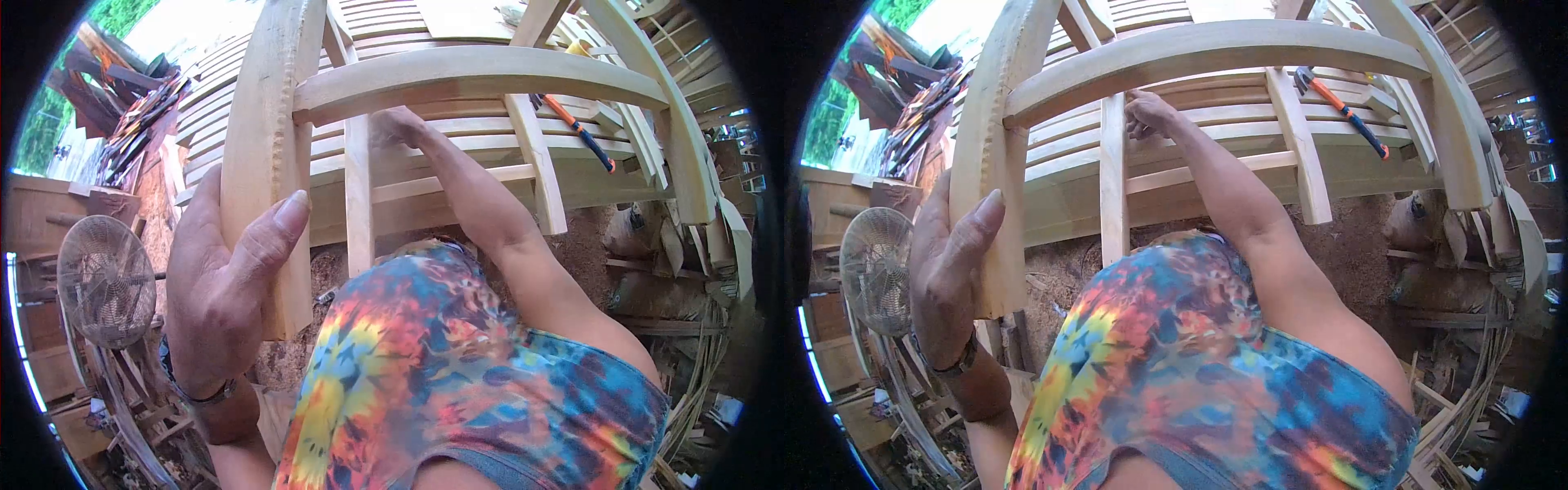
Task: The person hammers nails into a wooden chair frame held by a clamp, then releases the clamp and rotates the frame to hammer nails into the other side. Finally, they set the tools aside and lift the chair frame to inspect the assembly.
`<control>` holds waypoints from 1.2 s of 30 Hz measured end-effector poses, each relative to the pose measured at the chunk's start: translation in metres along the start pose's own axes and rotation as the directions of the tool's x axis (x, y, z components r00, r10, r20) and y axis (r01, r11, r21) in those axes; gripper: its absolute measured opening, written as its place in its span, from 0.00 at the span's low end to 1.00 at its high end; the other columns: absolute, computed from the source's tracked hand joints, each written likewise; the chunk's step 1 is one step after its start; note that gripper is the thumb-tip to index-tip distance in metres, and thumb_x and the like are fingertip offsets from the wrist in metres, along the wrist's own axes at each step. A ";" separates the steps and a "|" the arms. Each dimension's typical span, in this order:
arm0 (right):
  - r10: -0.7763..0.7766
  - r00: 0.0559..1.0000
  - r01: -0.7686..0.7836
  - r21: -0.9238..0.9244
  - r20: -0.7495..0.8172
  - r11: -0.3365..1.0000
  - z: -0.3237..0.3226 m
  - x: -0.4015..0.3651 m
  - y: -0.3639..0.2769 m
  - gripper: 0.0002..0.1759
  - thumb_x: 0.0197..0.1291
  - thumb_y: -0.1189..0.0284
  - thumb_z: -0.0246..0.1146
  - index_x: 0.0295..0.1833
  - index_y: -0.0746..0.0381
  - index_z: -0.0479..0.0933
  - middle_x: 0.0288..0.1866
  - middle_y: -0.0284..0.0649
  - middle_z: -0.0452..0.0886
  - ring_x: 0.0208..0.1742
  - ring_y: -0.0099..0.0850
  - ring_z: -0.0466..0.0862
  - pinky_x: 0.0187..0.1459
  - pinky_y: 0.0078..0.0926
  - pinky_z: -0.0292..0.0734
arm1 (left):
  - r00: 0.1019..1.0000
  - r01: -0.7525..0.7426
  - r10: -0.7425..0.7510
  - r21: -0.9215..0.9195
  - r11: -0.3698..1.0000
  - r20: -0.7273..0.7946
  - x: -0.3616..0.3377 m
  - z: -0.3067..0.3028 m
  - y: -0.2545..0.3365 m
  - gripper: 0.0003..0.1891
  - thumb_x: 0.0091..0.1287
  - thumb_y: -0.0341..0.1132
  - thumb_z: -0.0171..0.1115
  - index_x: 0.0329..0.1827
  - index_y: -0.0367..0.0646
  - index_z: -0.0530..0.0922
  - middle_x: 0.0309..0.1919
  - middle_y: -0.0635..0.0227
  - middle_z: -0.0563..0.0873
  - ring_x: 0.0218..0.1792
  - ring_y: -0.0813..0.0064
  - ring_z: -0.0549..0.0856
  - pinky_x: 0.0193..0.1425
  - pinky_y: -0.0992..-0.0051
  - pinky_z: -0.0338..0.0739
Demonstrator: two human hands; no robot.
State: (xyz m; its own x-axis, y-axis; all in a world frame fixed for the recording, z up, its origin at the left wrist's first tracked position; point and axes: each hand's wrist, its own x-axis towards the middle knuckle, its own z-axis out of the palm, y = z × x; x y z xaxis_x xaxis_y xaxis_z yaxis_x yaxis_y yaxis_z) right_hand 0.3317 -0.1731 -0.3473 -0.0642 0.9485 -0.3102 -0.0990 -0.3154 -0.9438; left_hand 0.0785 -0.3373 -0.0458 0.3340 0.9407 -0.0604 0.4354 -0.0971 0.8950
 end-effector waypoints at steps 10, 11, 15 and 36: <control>-0.074 0.995 0.065 -0.112 -0.070 0.992 0.010 -0.008 0.001 0.22 0.52 0.78 0.55 0.56 0.67 0.73 0.31 0.43 0.79 0.25 0.30 0.80 0.24 0.30 0.76 | 0.999 0.023 -0.025 -0.060 0.998 -0.033 -0.001 0.005 0.001 0.24 0.65 0.40 0.64 0.57 0.31 0.74 0.42 0.59 0.83 0.41 0.75 0.81 0.48 0.75 0.76; -0.066 0.996 0.061 -0.070 -0.066 0.996 0.013 -0.011 -0.001 0.22 0.52 0.78 0.55 0.56 0.67 0.73 0.31 0.42 0.79 0.25 0.29 0.80 0.23 0.29 0.75 | 0.999 0.018 -0.020 -0.056 0.998 -0.042 -0.001 0.005 0.002 0.24 0.65 0.39 0.64 0.58 0.31 0.74 0.42 0.59 0.83 0.41 0.75 0.81 0.48 0.75 0.76; 0.001 0.995 0.003 0.042 -0.101 0.999 0.009 -0.008 0.006 0.22 0.52 0.78 0.55 0.56 0.68 0.73 0.30 0.41 0.79 0.23 0.26 0.78 0.22 0.26 0.73 | 1.000 0.003 -0.003 -0.090 0.996 0.002 0.000 0.003 -0.001 0.24 0.65 0.39 0.63 0.59 0.31 0.73 0.44 0.59 0.83 0.43 0.74 0.81 0.49 0.75 0.75; 0.087 0.996 -0.087 -0.163 -0.006 0.983 -0.007 -0.002 -0.008 0.21 0.52 0.78 0.55 0.54 0.62 0.75 0.29 0.40 0.79 0.22 0.30 0.79 0.20 0.26 0.72 | 0.999 -0.014 0.019 -0.111 0.994 0.049 0.002 0.000 -0.004 0.23 0.66 0.36 0.62 0.60 0.31 0.72 0.44 0.60 0.83 0.43 0.76 0.81 0.49 0.76 0.76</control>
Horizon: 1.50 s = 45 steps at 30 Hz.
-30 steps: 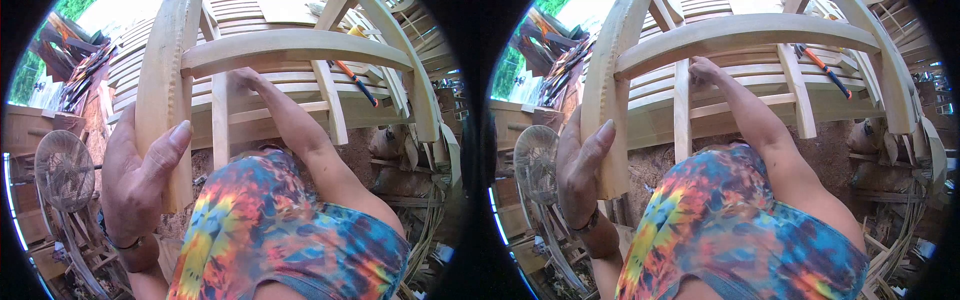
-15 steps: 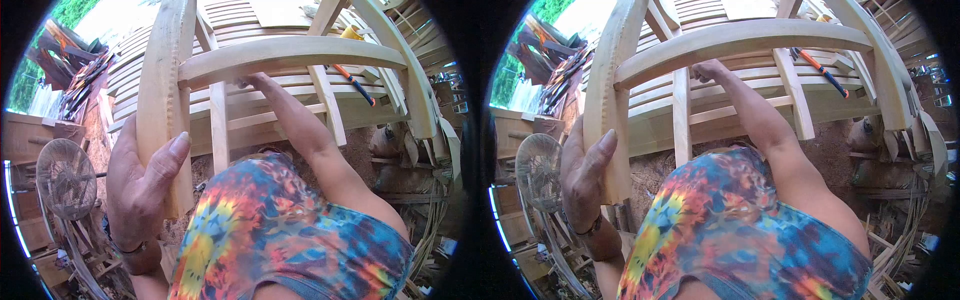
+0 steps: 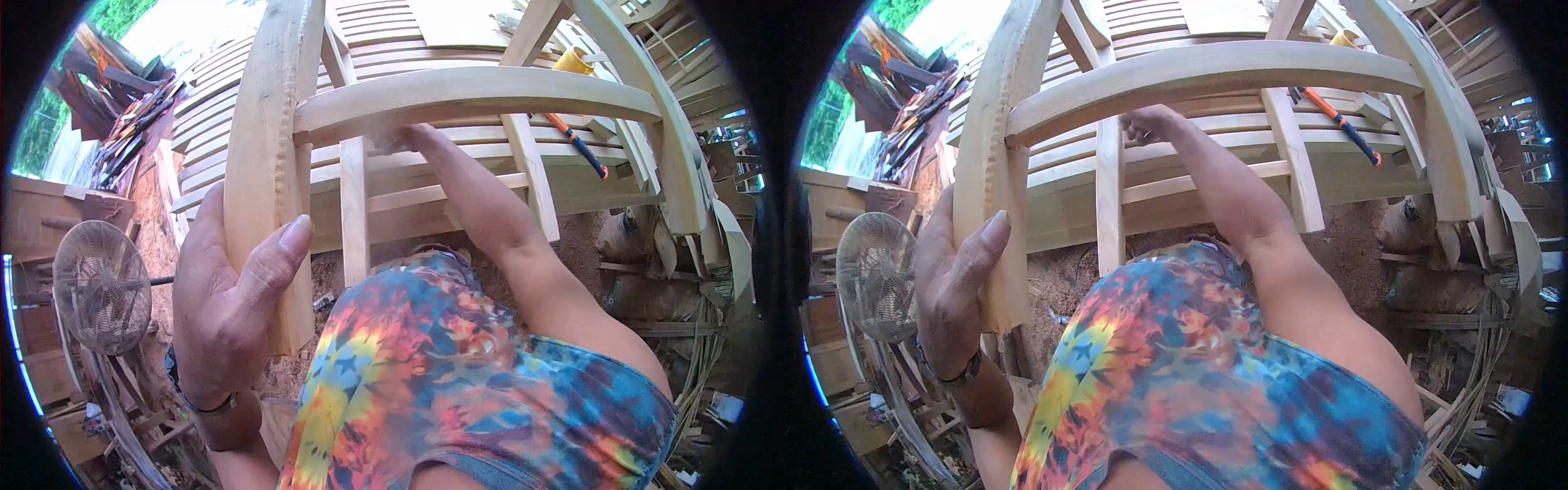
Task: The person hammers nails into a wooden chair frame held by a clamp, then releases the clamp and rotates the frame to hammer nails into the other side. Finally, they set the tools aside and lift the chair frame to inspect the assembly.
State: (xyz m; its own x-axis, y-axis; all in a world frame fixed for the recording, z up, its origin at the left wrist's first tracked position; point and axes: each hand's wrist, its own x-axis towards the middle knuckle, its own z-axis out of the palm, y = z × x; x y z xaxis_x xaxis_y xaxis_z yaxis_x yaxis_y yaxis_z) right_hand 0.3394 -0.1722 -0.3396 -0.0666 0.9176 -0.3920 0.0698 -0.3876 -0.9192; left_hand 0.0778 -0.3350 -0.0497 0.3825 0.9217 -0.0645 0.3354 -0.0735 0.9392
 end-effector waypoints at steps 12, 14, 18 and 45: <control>-0.017 1.000 0.016 -0.081 -0.015 0.997 -0.014 0.003 -0.010 0.19 0.53 0.76 0.55 0.52 0.61 0.77 0.28 0.39 0.80 0.23 0.30 0.80 0.22 0.27 0.74 | 1.000 -0.010 0.010 0.015 1.000 0.001 0.003 0.001 -0.005 0.28 0.65 0.37 0.61 0.64 0.29 0.68 0.47 0.58 0.81 0.46 0.74 0.79 0.54 0.75 0.73; 0.005 1.000 -0.005 -0.091 -0.003 0.996 -0.018 -0.001 -0.009 0.19 0.53 0.76 0.55 0.52 0.61 0.77 0.28 0.39 0.81 0.23 0.30 0.80 0.22 0.27 0.74 | 1.000 -0.018 0.018 0.039 0.999 -0.015 0.003 0.003 -0.008 0.29 0.66 0.40 0.60 0.65 0.29 0.68 0.49 0.56 0.81 0.48 0.72 0.80 0.55 0.75 0.73; 0.010 1.000 -0.009 -0.112 0.009 0.994 -0.025 -0.006 -0.018 0.18 0.53 0.75 0.55 0.51 0.60 0.78 0.28 0.39 0.81 0.23 0.30 0.80 0.23 0.28 0.75 | 1.000 0.006 -0.006 0.112 0.994 -0.005 0.000 -0.001 -0.005 0.30 0.67 0.43 0.60 0.65 0.30 0.69 0.50 0.54 0.81 0.50 0.70 0.80 0.57 0.74 0.73; -0.049 0.998 0.045 -0.128 -0.027 0.991 0.010 0.016 -0.034 0.30 0.52 0.73 0.57 0.64 0.50 0.71 0.32 0.41 0.83 0.32 0.33 0.85 0.35 0.34 0.82 | 0.999 -0.031 0.032 0.076 0.997 -0.010 -0.001 0.001 -0.003 0.27 0.67 0.41 0.60 0.63 0.31 0.70 0.47 0.59 0.82 0.46 0.75 0.80 0.53 0.76 0.74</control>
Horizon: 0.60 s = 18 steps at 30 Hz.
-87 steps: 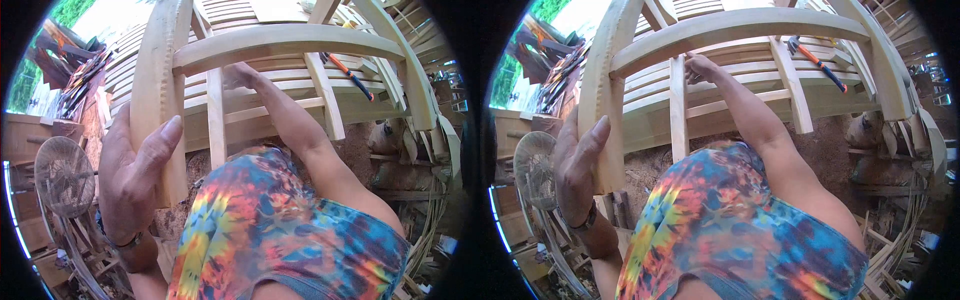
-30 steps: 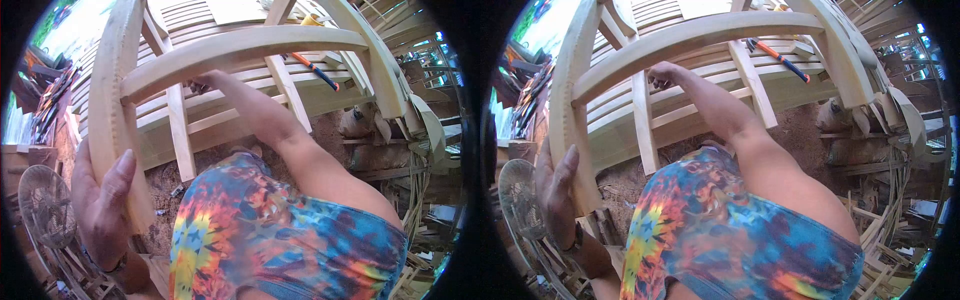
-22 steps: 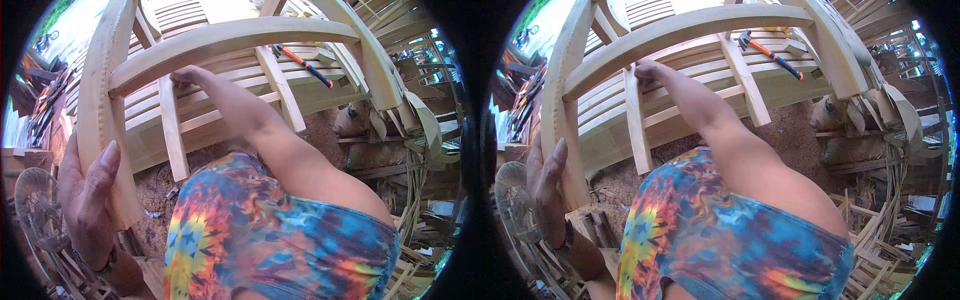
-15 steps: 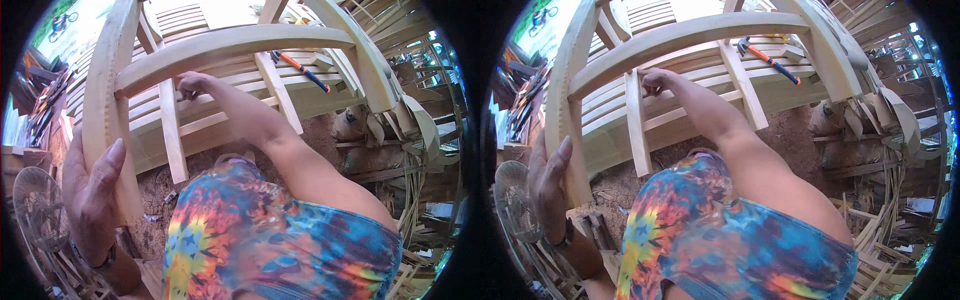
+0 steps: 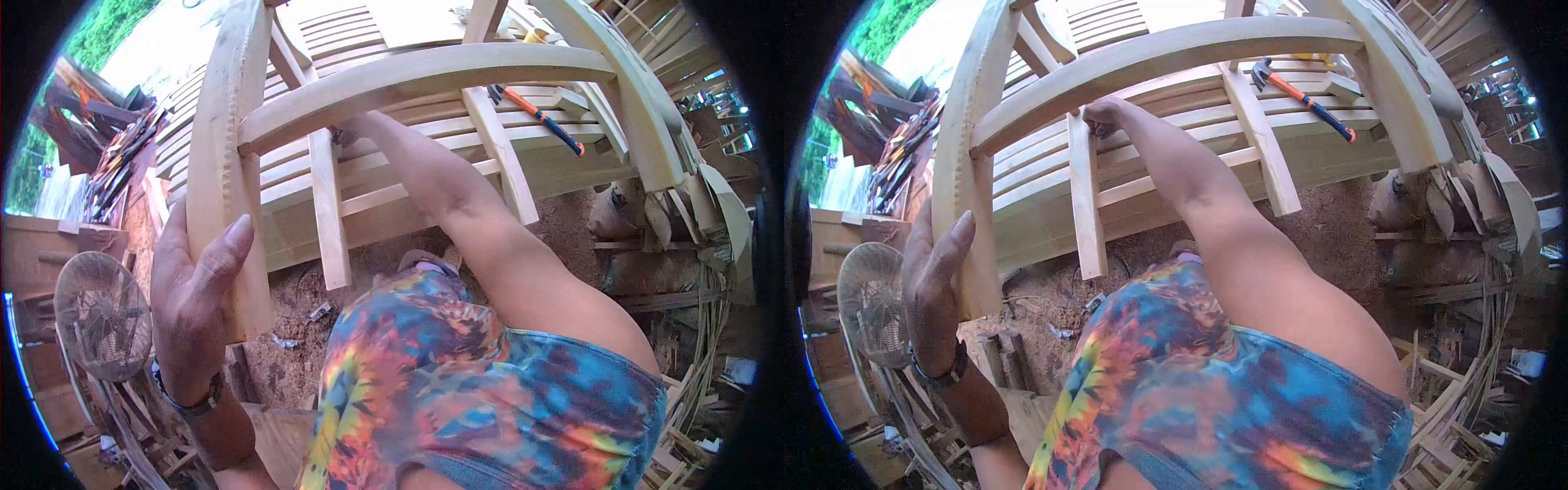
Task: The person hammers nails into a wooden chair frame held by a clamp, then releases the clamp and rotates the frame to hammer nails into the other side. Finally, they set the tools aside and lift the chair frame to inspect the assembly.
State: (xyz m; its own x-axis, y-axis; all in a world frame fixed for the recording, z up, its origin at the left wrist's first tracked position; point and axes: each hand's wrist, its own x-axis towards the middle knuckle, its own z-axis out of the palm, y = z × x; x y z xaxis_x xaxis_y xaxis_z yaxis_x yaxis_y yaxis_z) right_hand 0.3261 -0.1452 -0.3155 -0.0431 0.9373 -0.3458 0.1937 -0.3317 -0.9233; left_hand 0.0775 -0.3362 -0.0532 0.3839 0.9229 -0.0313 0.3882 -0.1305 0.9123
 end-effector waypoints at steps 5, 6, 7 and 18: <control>0.107 0.985 -0.099 -0.066 0.132 0.993 -0.016 -0.013 0.024 0.36 0.51 0.74 0.57 0.71 0.47 0.67 0.32 0.41 0.83 0.32 0.33 0.85 0.35 0.33 0.82 | 1.000 0.005 -0.005 0.025 1.000 0.004 0.001 0.002 0.003 0.28 0.66 0.41 0.60 0.64 0.30 0.69 0.48 0.59 0.82 0.46 0.74 0.81 0.53 0.75 0.74; 0.152 0.973 -0.136 -0.096 0.174 0.986 -0.027 -0.012 0.031 0.38 0.51 0.75 0.56 0.72 0.46 0.66 0.32 0.40 0.83 0.32 0.33 0.85 0.35 0.33 0.82 | 1.000 -0.005 0.004 0.021 1.000 0.008 0.001 0.002 0.001 0.29 0.66 0.41 0.60 0.64 0.30 0.69 0.48 0.59 0.82 0.46 0.74 0.81 0.53 0.76 0.74; 0.204 0.959 -0.183 -0.122 0.197 0.976 -0.035 -0.005 0.039 0.39 0.51 0.75 0.56 0.73 0.45 0.65 0.32 0.40 0.83 0.32 0.33 0.86 0.35 0.33 0.82 | 1.000 -0.014 0.014 0.018 1.000 0.013 0.002 0.002 -0.002 0.29 0.66 0.41 0.60 0.65 0.30 0.69 0.48 0.59 0.82 0.46 0.74 0.80 0.53 0.76 0.74; -0.081 0.996 0.080 -0.022 -0.046 0.997 -0.024 0.018 -0.021 0.19 0.57 0.67 0.62 0.55 0.59 0.80 0.32 0.39 0.84 0.33 0.33 0.86 0.37 0.36 0.83 | 0.998 -0.021 0.023 -0.051 0.998 0.058 0.004 -0.001 -0.003 0.26 0.66 0.38 0.61 0.62 0.31 0.69 0.46 0.60 0.81 0.45 0.76 0.80 0.51 0.75 0.75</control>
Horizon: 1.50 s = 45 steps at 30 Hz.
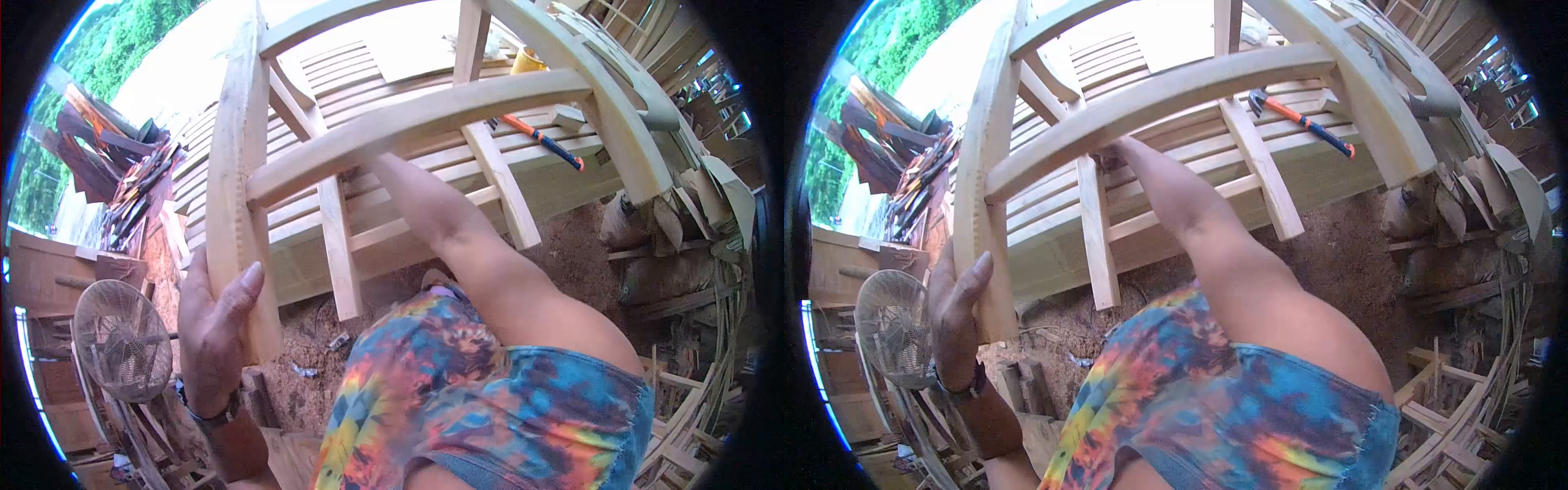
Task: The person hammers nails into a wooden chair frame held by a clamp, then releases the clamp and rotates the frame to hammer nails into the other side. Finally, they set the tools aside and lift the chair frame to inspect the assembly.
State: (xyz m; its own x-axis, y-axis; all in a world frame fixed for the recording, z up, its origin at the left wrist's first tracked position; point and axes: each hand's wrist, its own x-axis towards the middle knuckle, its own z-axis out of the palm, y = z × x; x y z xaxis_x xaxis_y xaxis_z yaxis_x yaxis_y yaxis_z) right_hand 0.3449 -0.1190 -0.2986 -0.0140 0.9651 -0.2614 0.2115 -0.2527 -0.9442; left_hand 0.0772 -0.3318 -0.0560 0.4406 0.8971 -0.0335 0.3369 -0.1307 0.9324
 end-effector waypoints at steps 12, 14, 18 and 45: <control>0.126 0.987 -0.122 -0.041 0.103 0.992 -0.018 -0.045 0.042 0.19 0.58 0.66 0.63 0.54 0.61 0.80 0.32 0.39 0.84 0.33 0.32 0.86 0.37 0.35 0.83 | 0.998 -0.028 0.031 -0.058 0.998 0.060 0.001 -0.009 -0.007 0.25 0.66 0.36 0.61 0.61 0.29 0.69 0.46 0.57 0.83 0.45 0.74 0.82 0.51 0.73 0.77; 0.096 0.994 -0.095 -0.025 0.046 0.995 -0.017 -0.034 0.032 0.20 0.58 0.66 0.63 0.54 0.61 0.80 0.32 0.39 0.84 0.33 0.32 0.86 0.37 0.35 0.83 | 0.997 -0.038 0.040 -0.027 0.999 0.070 0.001 -0.011 -0.006 0.25 0.66 0.36 0.61 0.61 0.29 0.69 0.46 0.57 0.83 0.46 0.73 0.82 0.53 0.72 0.76; 0.043 0.999 -0.044 0.006 0.021 0.999 0.016 -0.026 0.022 0.20 0.58 0.65 0.63 0.54 0.61 0.80 0.32 0.39 0.84 0.33 0.32 0.86 0.37 0.35 0.83 | 0.997 -0.047 0.050 -0.048 0.998 0.066 0.000 -0.011 -0.011 0.25 0.65 0.37 0.62 0.60 0.29 0.69 0.46 0.56 0.83 0.46 0.72 0.82 0.53 0.72 0.77; 0.047 0.999 -0.047 -0.011 0.021 0.999 0.037 -0.039 0.038 0.21 0.60 0.62 0.65 0.54 0.64 0.80 0.32 0.39 0.84 0.32 0.31 0.85 0.36 0.33 0.83 | 0.995 -0.084 0.080 0.056 0.995 0.062 0.001 -0.019 -0.010 0.25 0.64 0.38 0.63 0.57 0.28 0.71 0.42 0.53 0.84 0.44 0.68 0.84 0.49 0.70 0.78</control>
State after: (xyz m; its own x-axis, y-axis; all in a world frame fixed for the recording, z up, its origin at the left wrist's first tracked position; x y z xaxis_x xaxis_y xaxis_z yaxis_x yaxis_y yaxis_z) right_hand 0.3171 -0.1685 -0.3324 -0.0248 0.9504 -0.3102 0.2223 -0.2973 -0.9286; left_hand 0.0586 -0.3219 -0.0587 0.5167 0.8559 0.0193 0.3453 -0.2290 0.9101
